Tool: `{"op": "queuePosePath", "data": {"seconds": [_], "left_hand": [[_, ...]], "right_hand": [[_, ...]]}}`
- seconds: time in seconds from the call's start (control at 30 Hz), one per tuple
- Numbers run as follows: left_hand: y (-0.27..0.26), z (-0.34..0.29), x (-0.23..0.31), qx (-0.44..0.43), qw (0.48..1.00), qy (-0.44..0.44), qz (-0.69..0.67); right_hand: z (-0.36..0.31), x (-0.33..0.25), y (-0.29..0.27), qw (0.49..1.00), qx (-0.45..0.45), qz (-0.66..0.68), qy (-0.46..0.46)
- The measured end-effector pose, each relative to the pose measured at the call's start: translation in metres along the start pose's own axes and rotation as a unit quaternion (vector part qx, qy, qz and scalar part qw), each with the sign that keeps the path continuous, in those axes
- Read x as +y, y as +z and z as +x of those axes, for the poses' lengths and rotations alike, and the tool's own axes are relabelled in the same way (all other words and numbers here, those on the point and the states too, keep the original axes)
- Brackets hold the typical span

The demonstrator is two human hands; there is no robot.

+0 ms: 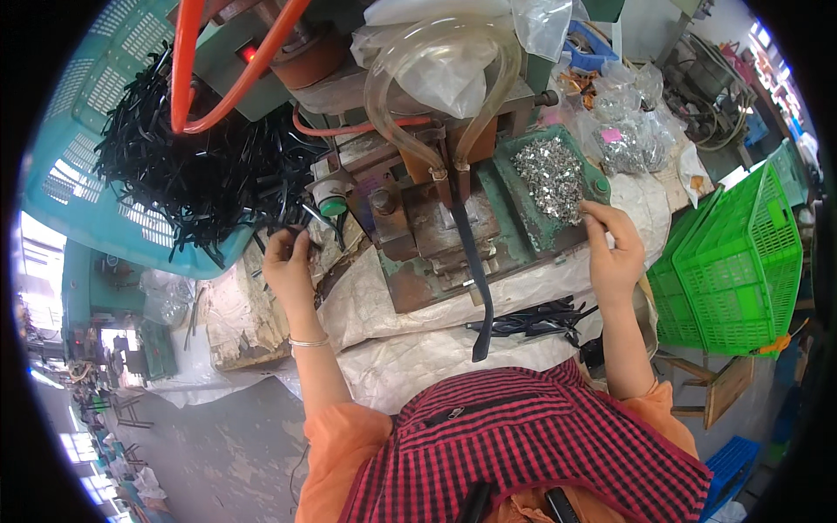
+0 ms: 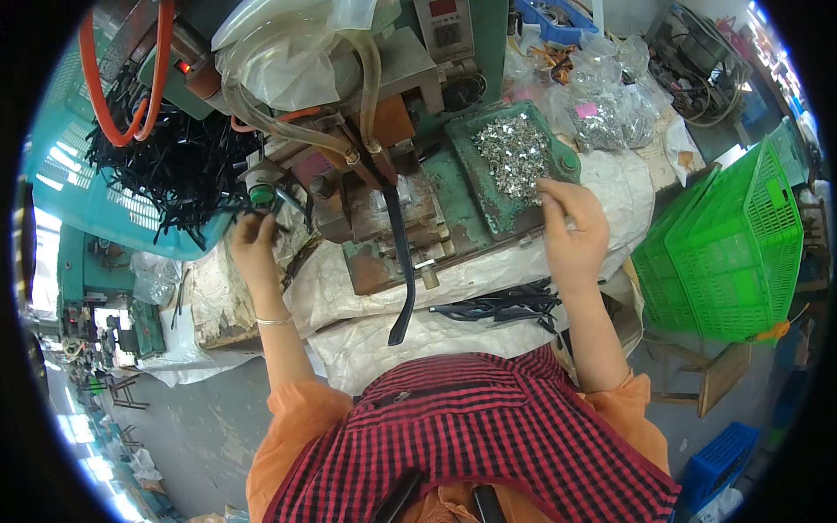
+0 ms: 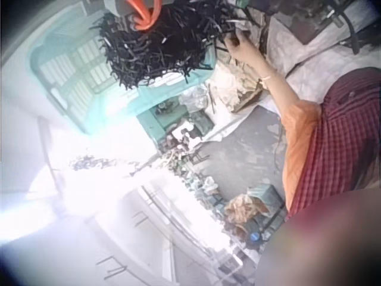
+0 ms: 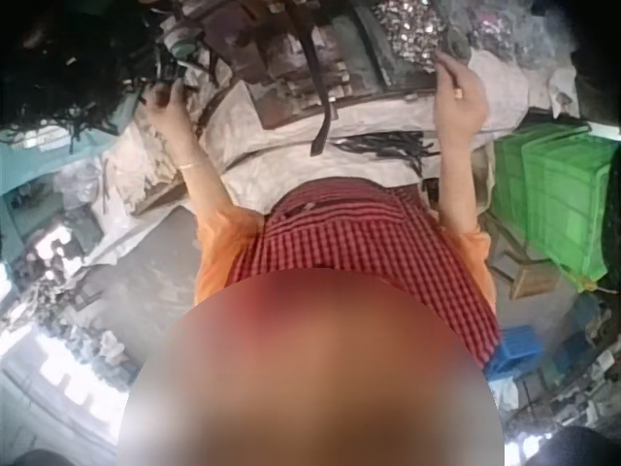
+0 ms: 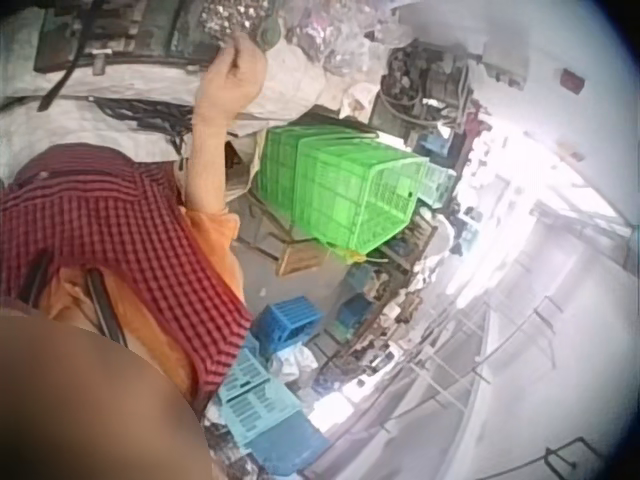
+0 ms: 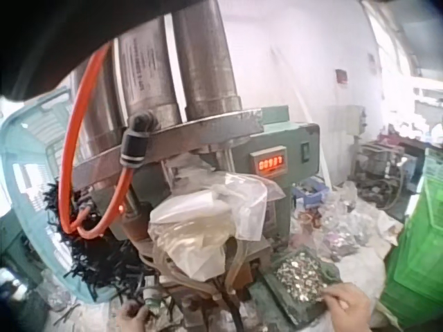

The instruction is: The person repeatedly picks small metal pins and inserts them into black cable ends using a handheld crimping machine. They place each finished cable into a green basket and continue the cycle with new pins and cables.

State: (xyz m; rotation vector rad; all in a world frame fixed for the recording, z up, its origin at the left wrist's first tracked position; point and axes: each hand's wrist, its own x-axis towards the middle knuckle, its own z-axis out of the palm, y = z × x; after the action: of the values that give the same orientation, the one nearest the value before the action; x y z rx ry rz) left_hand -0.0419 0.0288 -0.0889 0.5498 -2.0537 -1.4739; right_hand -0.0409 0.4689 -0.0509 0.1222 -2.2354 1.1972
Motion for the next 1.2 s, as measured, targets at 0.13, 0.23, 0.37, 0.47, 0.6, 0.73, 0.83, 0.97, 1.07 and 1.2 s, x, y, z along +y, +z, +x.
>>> {"op": "queuePosePath", "data": {"seconds": [0.13,0.23,0.37,0.47,0.6,0.73,0.83,0.97,1.07,1.2], "left_hand": [[0.02,-0.003,0.044,0.013,0.99,0.061,-0.128],[0.035,-0.018,0.031,-0.008,0.992,0.129,-0.009],[0.052,-0.049,0.009,0.028,0.991,0.108,-0.068],[0.045,-0.064,0.045,0.05,0.983,0.152,-0.095],[0.04,-0.079,0.121,0.044,0.937,0.315,-0.142],[0.03,-0.1,0.148,-0.002,0.869,0.482,-0.109],[0.025,-0.107,0.156,-0.092,0.824,0.558,0.048],[0.06,-0.109,0.156,-0.155,0.781,0.601,0.069],[0.082,-0.103,0.148,-0.141,0.75,0.644,0.06],[0.087,-0.101,0.139,-0.135,0.753,0.641,0.057]], "right_hand": [[0.027,-0.068,0.031,0.979,-0.115,0.167,-0.031],[0.036,-0.087,0.076,0.964,-0.107,0.243,-0.022],[0.022,-0.087,0.097,0.929,-0.076,0.355,0.064],[0.021,-0.09,0.095,0.924,-0.082,0.365,0.083],[0.025,-0.1,0.09,0.904,-0.107,0.396,0.119],[0.028,-0.118,0.086,0.879,-0.128,0.432,0.158],[0.023,-0.133,0.061,0.906,-0.149,0.38,0.114],[0.038,-0.081,0.05,0.968,-0.169,0.183,-0.017],[0.036,-0.002,0.048,0.968,-0.087,-0.225,-0.074],[0.029,0.038,0.042,0.974,-0.04,-0.203,-0.087]]}}
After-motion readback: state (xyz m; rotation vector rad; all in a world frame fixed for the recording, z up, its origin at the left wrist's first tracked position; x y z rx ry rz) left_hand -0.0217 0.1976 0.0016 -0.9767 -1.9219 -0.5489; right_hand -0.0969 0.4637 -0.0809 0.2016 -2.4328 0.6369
